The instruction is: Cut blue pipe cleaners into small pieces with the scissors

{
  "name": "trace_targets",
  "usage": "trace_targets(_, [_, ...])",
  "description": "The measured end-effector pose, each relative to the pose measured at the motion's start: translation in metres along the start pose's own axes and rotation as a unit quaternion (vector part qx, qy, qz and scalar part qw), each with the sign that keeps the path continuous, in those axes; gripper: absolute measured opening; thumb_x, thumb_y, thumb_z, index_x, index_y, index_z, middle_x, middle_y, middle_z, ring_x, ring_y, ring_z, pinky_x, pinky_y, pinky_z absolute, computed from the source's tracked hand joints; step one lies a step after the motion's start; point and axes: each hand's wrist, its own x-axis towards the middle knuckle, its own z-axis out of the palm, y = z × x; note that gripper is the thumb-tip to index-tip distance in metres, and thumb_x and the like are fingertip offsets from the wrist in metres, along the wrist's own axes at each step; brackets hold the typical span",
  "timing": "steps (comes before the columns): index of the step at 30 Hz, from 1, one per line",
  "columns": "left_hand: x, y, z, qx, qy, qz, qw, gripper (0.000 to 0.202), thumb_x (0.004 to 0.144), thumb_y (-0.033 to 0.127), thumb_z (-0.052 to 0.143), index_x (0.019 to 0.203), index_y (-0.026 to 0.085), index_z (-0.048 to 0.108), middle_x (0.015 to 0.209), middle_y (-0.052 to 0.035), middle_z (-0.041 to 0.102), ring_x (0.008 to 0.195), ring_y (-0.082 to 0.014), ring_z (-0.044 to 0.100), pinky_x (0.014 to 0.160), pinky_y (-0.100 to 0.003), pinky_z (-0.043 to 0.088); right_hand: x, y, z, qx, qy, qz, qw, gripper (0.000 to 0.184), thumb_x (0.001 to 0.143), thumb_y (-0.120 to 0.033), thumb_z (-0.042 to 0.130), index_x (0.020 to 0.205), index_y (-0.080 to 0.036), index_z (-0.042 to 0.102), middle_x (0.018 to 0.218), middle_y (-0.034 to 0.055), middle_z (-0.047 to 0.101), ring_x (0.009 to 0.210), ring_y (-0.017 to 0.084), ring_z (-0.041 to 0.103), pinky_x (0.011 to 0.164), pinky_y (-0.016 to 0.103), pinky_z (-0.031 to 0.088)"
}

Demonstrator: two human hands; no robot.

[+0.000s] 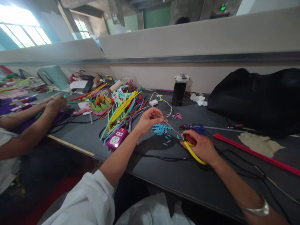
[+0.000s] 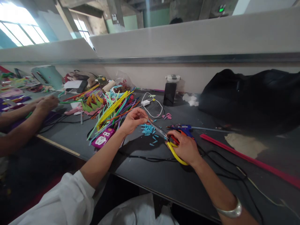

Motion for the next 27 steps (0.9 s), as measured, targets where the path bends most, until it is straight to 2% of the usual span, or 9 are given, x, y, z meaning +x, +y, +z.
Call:
trace_targets(16, [0.0,-0.0002,0.0012,-0.001,0.004,0.004,1.0,0.027,0.071,0.023,0.076,0.087,0.015,0.056,0.076,-0.0006,0.063,0.082,-0.0204,0.069,0.07,-0.032,0.057,-0.0008,-0.0042,-0.0019,-0.001,-0.015,0.03,0.999,0.029,0.077,-0.045,0.064,0.103,-0.03,0.061,0.077,-0.0044,0.068,0.065,0.014,0.062,0.062,0.026,0.044])
trace_targets(27, [-0.0008,0.0018,0.0033,0.005,0.013,-0.001,1.0,0.026,0.07,0.022,0.076,0.085,0.016,0.056,0.076,-0.0003,0.062,0.081,-0.0202,0.069,0.07,-0.032,0.057,-0.0006,-0.001,0.0002,0.002,-0.007,0.013,1.0,0.028,0.078,-0.043,0.064,0.102,-0.029,0.061,0.081,-0.0034,0.069,0.067,0.015,0.064,0.064,0.026,0.045])
